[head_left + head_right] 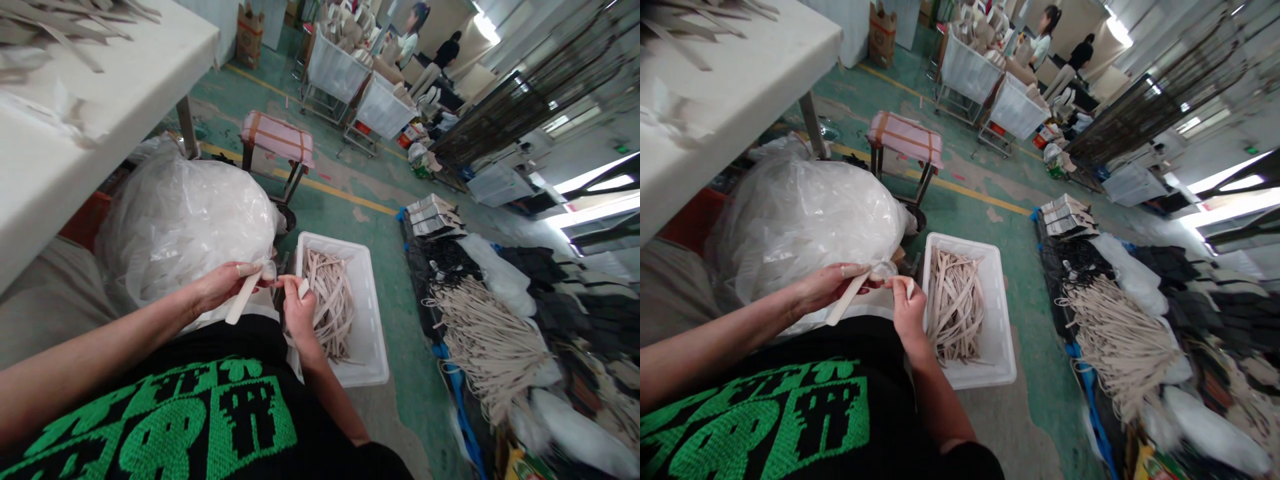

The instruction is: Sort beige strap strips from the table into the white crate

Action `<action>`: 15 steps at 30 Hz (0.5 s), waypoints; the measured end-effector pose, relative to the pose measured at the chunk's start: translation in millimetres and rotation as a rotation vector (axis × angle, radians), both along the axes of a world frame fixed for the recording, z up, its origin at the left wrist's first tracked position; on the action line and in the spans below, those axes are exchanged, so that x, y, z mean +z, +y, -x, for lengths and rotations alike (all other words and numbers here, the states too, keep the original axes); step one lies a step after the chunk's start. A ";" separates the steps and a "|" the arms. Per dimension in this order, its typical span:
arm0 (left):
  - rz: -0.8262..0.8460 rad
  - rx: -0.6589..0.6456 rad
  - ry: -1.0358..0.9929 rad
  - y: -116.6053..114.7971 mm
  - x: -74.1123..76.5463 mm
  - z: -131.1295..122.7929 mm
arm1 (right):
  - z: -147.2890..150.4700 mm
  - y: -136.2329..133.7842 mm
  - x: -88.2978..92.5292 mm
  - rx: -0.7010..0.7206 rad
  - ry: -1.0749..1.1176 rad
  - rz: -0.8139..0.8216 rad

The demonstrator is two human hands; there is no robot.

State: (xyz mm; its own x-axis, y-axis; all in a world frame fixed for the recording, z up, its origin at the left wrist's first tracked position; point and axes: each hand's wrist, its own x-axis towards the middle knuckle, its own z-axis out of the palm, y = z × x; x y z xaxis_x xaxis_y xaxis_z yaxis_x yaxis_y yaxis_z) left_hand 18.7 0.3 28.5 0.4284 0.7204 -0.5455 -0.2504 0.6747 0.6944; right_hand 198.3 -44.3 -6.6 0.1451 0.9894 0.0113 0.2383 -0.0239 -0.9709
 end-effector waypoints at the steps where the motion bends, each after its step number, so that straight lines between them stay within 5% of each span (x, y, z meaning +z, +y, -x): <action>1: 0.030 -0.001 -0.008 1.1 1.1 3.1 | -5.4 5.2 1.1 -0.006 -0.058 -0.063; 9: -0.045 -0.167 -0.040 -14.6 7.5 0.6 | -0.9 23.2 -2.4 0.372 -0.282 -0.396; 15: 0.094 -0.210 -0.073 -16.8 3.1 5.9 | -4.9 24.3 0.1 0.383 -0.313 -0.452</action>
